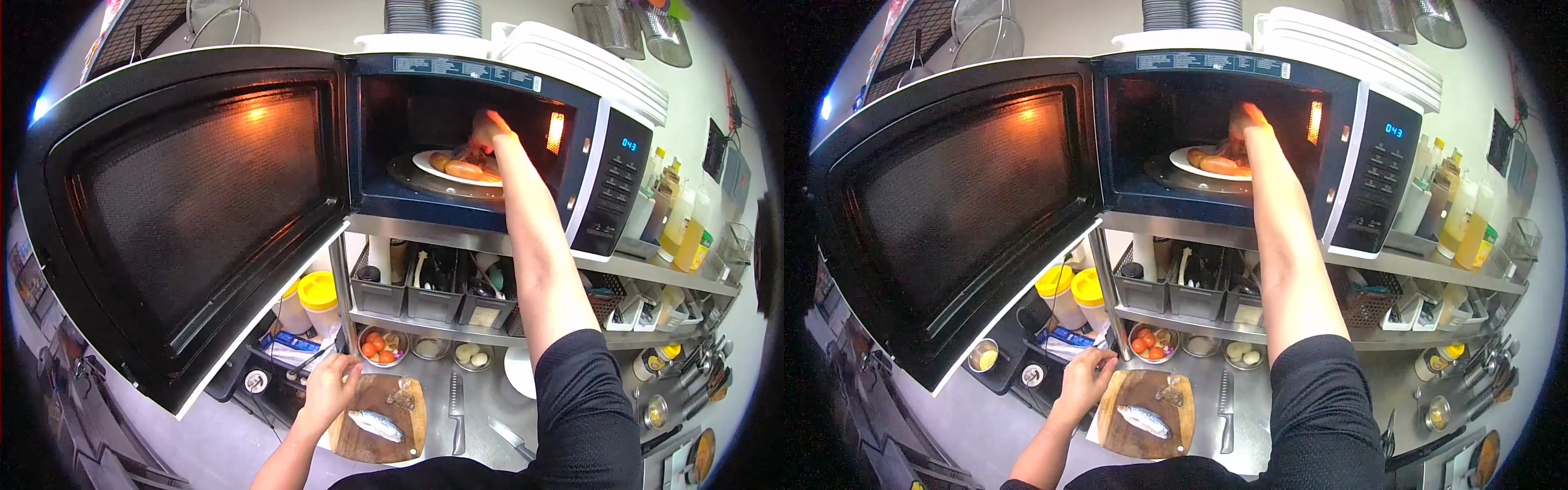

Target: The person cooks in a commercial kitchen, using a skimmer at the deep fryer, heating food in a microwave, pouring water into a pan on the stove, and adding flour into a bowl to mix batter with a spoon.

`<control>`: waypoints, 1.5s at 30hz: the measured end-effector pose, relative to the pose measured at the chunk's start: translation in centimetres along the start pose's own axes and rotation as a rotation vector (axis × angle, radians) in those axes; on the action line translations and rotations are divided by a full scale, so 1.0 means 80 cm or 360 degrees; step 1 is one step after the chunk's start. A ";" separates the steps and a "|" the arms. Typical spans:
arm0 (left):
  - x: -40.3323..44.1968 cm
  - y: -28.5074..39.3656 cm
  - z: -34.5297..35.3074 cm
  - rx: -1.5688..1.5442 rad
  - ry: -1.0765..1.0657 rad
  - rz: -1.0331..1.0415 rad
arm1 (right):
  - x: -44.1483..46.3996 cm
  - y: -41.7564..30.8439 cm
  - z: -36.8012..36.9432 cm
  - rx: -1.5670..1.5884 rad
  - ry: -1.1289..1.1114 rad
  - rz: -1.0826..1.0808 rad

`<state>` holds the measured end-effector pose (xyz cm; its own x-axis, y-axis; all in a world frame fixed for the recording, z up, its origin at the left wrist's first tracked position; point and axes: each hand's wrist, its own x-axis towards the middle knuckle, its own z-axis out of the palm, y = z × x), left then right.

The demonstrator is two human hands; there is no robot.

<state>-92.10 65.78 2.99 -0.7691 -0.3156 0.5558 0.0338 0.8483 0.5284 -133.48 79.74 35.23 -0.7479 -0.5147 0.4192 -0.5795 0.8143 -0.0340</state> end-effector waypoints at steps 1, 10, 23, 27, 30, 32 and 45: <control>0.004 0.004 0.000 -0.0019 -0.0001 0.0028 | 0.001 0.000 -0.005 -0.0042 0.0209 0.0030; -0.002 0.022 0.011 -0.0241 -0.0042 -0.0024 | -0.124 -0.006 -0.031 0.0122 0.1662 -0.0594; -0.039 -0.092 -0.069 -0.1083 0.0469 -0.0770 | -0.465 -0.100 0.272 0.0813 -0.0858 -0.0520; -0.014 -0.101 -0.211 -0.1914 0.0690 0.0159 | -0.498 -0.156 0.468 0.0980 -0.0683 -0.0734; -0.006 -0.120 -0.292 -0.2055 0.1111 0.0292 | -0.488 -0.174 0.493 0.1029 -0.0646 -0.0766; 0.006 -0.100 -0.317 -0.2038 0.1041 0.0410 | -0.427 -0.178 0.347 0.0864 -0.0154 -0.0776; -0.018 -0.008 -0.311 -0.1880 0.0697 0.0628 | -0.085 -0.088 -0.012 -0.0030 -0.0295 -0.0156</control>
<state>-75.12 55.09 17.84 -0.3181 -0.4338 0.8430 0.9113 0.1054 0.3981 -124.00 77.73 33.54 -0.7359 -0.6310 0.2456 -0.6476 0.7618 0.0168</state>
